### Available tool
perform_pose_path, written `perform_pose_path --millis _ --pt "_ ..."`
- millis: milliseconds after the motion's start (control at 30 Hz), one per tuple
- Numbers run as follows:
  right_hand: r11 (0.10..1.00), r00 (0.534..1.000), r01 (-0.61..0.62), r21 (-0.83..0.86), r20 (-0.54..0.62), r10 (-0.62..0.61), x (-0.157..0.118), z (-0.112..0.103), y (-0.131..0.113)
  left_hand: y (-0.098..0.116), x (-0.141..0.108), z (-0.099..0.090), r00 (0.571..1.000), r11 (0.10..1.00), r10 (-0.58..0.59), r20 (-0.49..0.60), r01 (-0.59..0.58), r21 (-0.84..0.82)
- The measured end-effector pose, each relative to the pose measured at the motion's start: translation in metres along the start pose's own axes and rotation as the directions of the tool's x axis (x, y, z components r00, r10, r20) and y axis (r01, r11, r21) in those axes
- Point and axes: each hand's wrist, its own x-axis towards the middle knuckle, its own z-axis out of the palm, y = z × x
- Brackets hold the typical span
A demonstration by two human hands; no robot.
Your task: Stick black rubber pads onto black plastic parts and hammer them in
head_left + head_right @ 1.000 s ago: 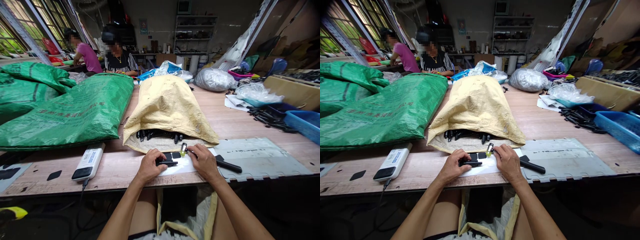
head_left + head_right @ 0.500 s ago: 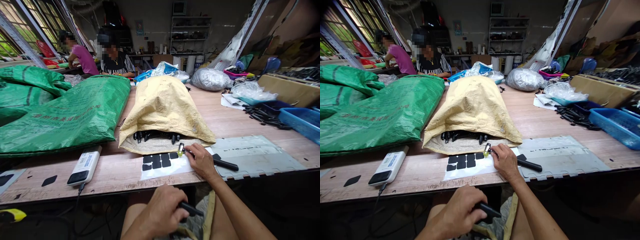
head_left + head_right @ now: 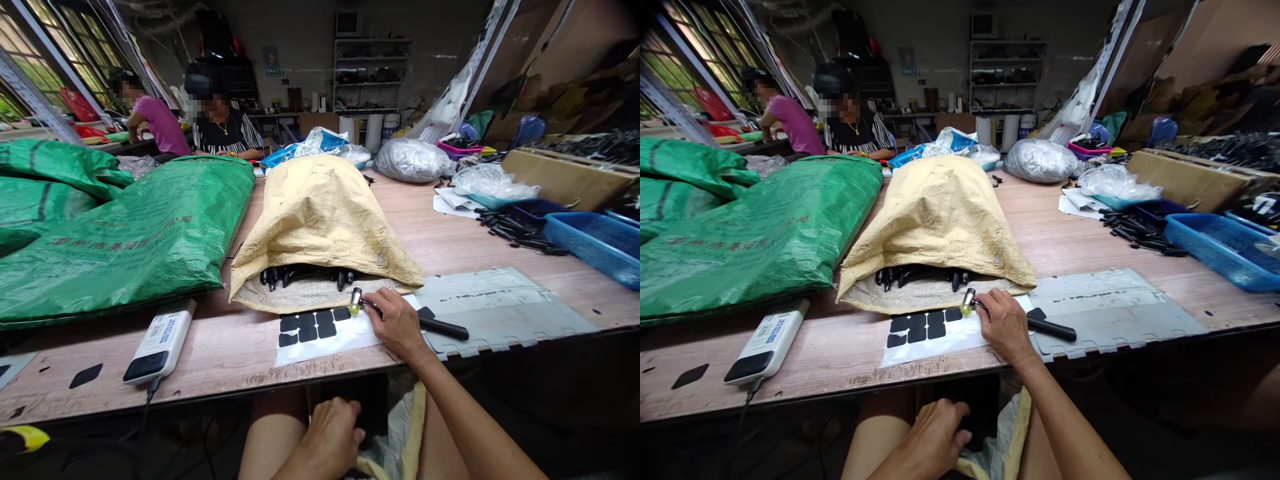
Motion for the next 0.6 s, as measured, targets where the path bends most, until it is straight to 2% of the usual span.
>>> perform_pose_path --millis 100,167,200,233,300,333,400,500,600 --pt "1.000 1.000 0.001 -0.008 0.005 -0.001 0.000 0.000 0.000 0.021 -0.007 -0.044 0.988 0.972 0.152 -0.019 -0.153 -0.181" --pt "1.000 1.000 -0.002 -0.015 0.008 0.002 0.000 0.000 0.000 0.032 0.001 -0.083 0.969 0.924 0.213 -0.128 -0.242 -0.296" --pt "1.000 1.000 -0.004 -0.017 0.009 0.004 0.000 0.000 0.000 0.034 0.010 -0.102 0.949 0.908 0.209 -0.238 -0.279 -0.314" --pt "1.000 1.000 -0.005 -0.017 0.009 0.005 0.000 -0.001 0.000 0.034 0.022 -0.119 0.907 0.908 0.158 -0.390 -0.288 -0.303" --pt "1.000 1.000 -0.008 -0.008 0.010 0.008 0.001 -0.001 0.000 0.031 0.051 -0.144 0.800 0.947 0.014 -0.600 -0.203 -0.248" --pt "1.000 1.000 -0.009 -0.001 0.011 0.009 0.001 0.000 0.000 0.028 0.067 -0.152 0.744 0.969 -0.039 -0.667 -0.134 -0.207" --pt "1.000 1.000 -0.011 0.011 0.012 0.011 0.001 0.000 0.000 0.023 0.096 -0.159 0.691 0.991 -0.098 -0.716 0.000 -0.136" --pt "1.000 1.000 -0.009 0.020 0.016 0.009 0.002 0.000 0.002 0.023 0.121 -0.157 0.701 0.985 -0.164 -0.694 0.154 -0.078" --pt "1.000 1.000 -0.010 0.028 0.016 0.009 0.002 0.001 0.002 0.023 0.120 -0.158 0.727 0.976 -0.201 -0.656 0.210 -0.066"
